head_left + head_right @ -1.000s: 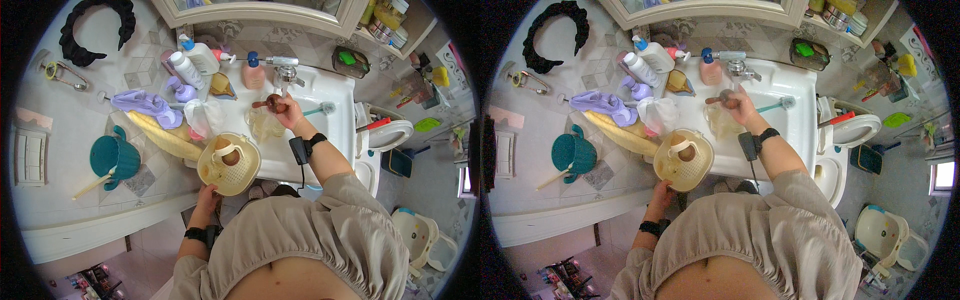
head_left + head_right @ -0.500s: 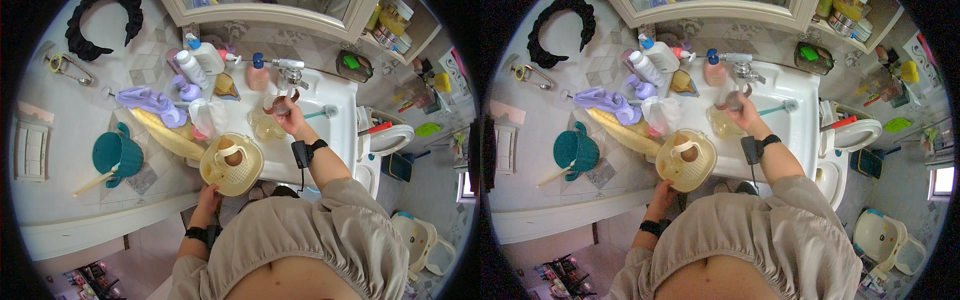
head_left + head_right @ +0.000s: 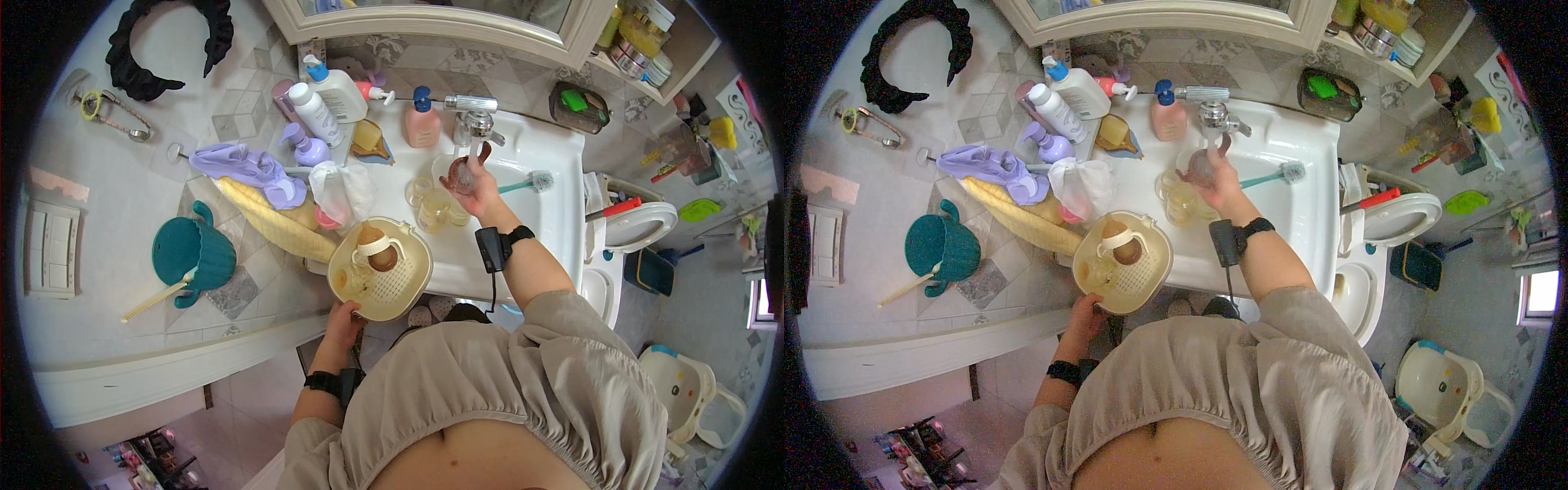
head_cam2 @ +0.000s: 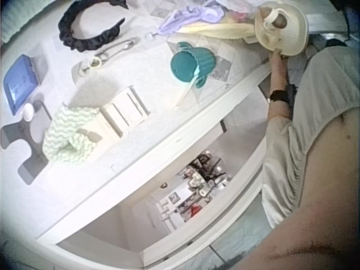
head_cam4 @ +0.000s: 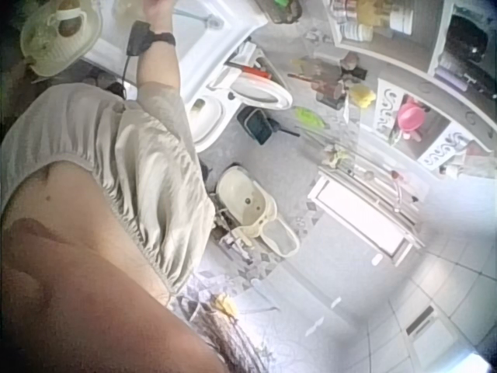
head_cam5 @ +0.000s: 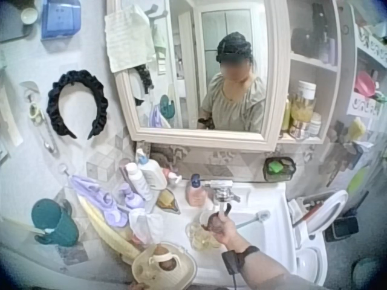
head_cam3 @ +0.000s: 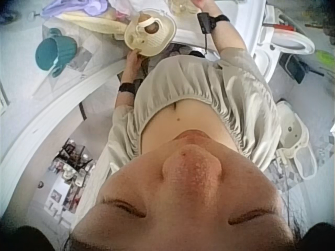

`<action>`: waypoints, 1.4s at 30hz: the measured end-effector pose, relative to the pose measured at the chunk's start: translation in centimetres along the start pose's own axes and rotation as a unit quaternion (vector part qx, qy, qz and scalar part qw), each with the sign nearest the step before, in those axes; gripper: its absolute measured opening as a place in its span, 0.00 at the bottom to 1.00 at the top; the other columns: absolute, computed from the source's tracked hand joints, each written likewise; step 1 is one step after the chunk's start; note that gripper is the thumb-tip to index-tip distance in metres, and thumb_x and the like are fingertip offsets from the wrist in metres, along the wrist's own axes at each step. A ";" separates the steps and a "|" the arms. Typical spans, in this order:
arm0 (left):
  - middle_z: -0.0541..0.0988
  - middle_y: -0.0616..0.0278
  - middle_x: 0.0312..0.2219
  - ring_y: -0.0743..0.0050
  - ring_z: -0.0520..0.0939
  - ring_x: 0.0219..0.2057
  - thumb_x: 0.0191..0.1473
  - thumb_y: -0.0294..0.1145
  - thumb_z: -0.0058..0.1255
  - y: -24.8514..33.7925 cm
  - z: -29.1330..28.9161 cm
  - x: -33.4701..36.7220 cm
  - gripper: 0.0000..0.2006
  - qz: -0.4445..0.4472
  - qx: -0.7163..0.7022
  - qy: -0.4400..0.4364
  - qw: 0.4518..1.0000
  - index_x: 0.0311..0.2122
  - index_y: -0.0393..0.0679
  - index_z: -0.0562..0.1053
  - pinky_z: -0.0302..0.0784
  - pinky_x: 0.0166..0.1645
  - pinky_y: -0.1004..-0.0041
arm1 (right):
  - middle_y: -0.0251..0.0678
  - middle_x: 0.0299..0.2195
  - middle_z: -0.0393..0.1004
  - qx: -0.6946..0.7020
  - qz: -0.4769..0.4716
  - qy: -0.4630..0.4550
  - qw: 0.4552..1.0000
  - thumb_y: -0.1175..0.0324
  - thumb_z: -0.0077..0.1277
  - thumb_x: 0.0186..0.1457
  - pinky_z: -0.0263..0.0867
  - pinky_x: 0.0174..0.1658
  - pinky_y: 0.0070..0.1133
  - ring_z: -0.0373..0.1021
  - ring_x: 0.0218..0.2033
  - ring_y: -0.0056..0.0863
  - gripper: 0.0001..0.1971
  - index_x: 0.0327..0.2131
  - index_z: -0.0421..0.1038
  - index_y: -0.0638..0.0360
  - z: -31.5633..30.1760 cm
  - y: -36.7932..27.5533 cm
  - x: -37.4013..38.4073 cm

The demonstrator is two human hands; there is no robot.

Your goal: The person washes a colander and several small containers under a running faucet in a bathroom sink, then holds a clear bottle and a small brown bottle up to the water.

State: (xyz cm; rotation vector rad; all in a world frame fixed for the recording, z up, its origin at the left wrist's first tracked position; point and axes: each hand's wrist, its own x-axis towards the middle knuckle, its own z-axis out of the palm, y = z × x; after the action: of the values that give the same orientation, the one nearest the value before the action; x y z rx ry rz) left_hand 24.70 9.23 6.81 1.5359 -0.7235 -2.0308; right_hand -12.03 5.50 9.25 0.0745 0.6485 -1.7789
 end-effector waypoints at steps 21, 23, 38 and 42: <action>0.67 0.54 0.42 0.60 0.71 0.40 0.41 0.23 0.40 0.0 0.1 -0.1 0.23 -0.013 -0.030 -0.013 0.999 0.47 0.37 0.57 0.72 0.41 0.62 | 0.30 0.37 0.64 -0.193 0.014 0.046 0.980 0.55 0.36 0.56 0.62 0.29 0.25 0.64 0.33 0.28 0.15 0.46 0.57 0.43 -1.7 -0.7 0.5; 0.66 0.57 0.43 0.62 0.71 0.41 0.42 0.24 0.40 -0.1 -0.2 0.0 0.24 -0.022 -0.029 -0.021 0.999 0.49 0.39 0.55 0.70 0.42 0.62 | 0.32 0.38 0.64 -0.183 0.003 0.045 0.982 0.55 0.36 0.56 0.62 0.29 0.25 0.64 0.34 0.29 0.16 0.46 0.57 0.46 -1.2 -0.3 0.4; 0.68 0.57 0.38 0.65 0.72 0.34 0.41 0.24 0.41 -0.6 -0.6 0.7 0.23 -0.015 -0.030 -0.013 0.999 0.47 0.40 0.56 0.71 0.36 0.65 | 0.41 0.50 0.57 0.013 0.105 -0.100 0.989 0.27 0.32 0.37 0.56 0.42 0.26 0.55 0.48 0.36 0.48 0.52 0.53 0.60 0.3 -3.0 -2.8; 0.68 0.58 0.37 0.66 0.71 0.34 0.41 0.24 0.41 -0.7 -0.9 0.8 0.21 -0.028 -0.021 -0.013 0.999 0.45 0.39 0.58 0.69 0.37 0.65 | 0.42 0.51 0.56 0.015 0.143 -0.120 0.982 0.27 0.39 0.30 0.56 0.44 0.27 0.55 0.48 0.39 0.52 0.52 0.51 0.62 0.7 -3.3 -3.2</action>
State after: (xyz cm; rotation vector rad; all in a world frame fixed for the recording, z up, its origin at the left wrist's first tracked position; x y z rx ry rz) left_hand 25.35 9.11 5.59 1.5249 -0.6504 -2.0962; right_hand -13.79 8.50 12.30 -0.0265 0.4147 -1.4908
